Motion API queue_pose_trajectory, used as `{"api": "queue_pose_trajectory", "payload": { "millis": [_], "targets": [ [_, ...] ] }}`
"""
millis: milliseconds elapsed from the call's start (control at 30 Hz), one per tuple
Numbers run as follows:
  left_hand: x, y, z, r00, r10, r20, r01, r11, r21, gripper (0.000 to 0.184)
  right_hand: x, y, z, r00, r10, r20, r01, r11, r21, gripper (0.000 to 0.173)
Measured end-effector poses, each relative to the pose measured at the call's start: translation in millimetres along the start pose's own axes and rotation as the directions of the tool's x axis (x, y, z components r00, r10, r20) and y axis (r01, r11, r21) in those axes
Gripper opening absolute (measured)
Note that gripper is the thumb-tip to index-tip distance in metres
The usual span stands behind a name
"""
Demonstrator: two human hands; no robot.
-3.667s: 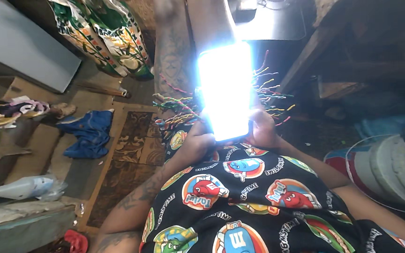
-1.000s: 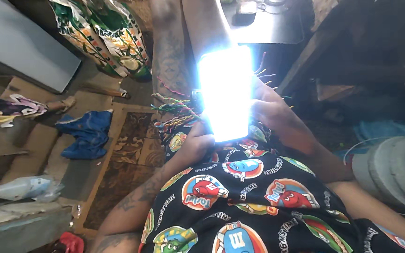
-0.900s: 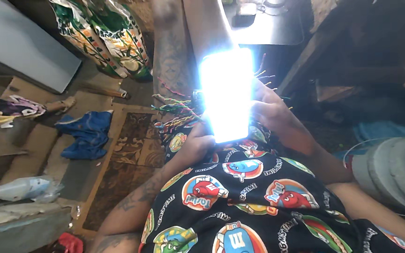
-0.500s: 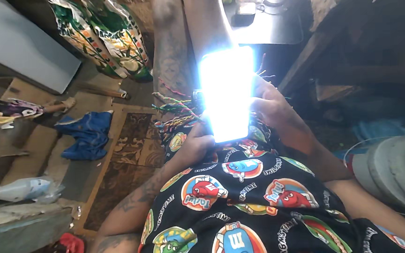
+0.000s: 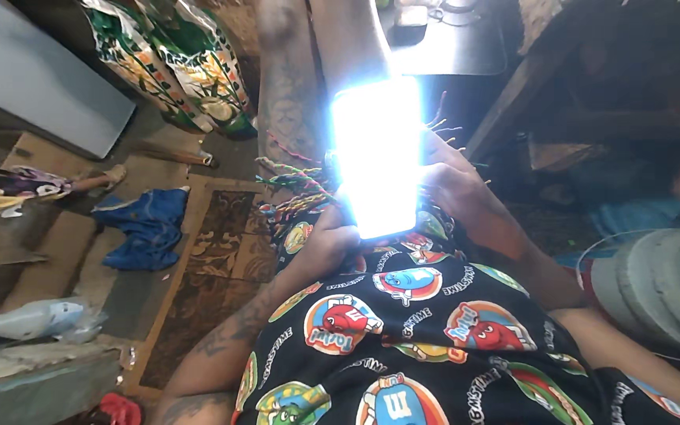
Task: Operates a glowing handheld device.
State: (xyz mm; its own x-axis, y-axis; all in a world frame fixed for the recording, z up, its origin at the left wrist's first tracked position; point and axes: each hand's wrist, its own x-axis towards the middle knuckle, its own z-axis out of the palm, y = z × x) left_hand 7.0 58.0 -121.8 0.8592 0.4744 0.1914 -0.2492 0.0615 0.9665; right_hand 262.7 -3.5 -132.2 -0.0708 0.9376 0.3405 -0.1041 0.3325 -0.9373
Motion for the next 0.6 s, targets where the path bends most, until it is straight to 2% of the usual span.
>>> {"api": "queue_pose_trajectory", "payload": {
  "millis": [100, 233, 300, 367, 400, 467, 533, 567, 600],
  "targets": [
    [-4, 28, 16, 0.992, -0.071, -0.100, 0.078, 0.995, 0.067, 0.028, -11, 0, 1, 0.998, -0.008, 0.062, 0.008, 1.000, 0.001, 0.051],
    [0, -1, 1, 1.000, -0.017, -0.022, 0.018, 1.000, 0.015, 0.020, -35, 9, 0, 0.997, 0.031, 0.068, -0.027, 0.998, -0.060, 0.056],
    [0, 6, 5, 0.995, -0.077, -0.067, 0.083, 0.993, 0.084, 0.021, -42, 24, -9, 0.995, 0.061, 0.075, -0.058, 0.997, -0.051, 0.062],
    [0, -3, 0, 1.000, 0.006, -0.016, -0.006, 1.000, 0.019, 0.019, -49, 36, -16, 0.994, 0.085, 0.068, -0.081, 0.995, -0.060, 0.066],
    [-1, 4, 4, 0.999, -0.006, -0.032, 0.007, 0.999, 0.035, 0.021, -50, 38, -16, 0.993, 0.094, 0.064, -0.090, 0.994, -0.067, 0.066],
    [-3, 23, 15, 0.992, -0.077, -0.099, 0.087, 0.991, 0.097, 0.028, -49, 40, -14, 0.994, 0.079, 0.077, -0.074, 0.995, -0.064, 0.067],
    [-1, 2, 3, 0.999, 0.010, -0.033, -0.009, 1.000, 0.027, 0.021, -46, 41, -10, 0.995, 0.044, 0.090, -0.043, 0.999, -0.023, 0.064],
    [-1, -4, -1, 1.000, 0.023, -0.009, -0.023, 0.999, 0.022, 0.020, -44, 37, -6, 0.996, 0.034, 0.083, -0.033, 0.999, -0.014, 0.062],
    [-1, -1, 1, 0.999, -0.022, -0.041, 0.024, 0.998, 0.053, 0.019, -41, 31, 0, 0.997, 0.028, 0.076, -0.028, 1.000, -0.011, 0.061]
  ]
}}
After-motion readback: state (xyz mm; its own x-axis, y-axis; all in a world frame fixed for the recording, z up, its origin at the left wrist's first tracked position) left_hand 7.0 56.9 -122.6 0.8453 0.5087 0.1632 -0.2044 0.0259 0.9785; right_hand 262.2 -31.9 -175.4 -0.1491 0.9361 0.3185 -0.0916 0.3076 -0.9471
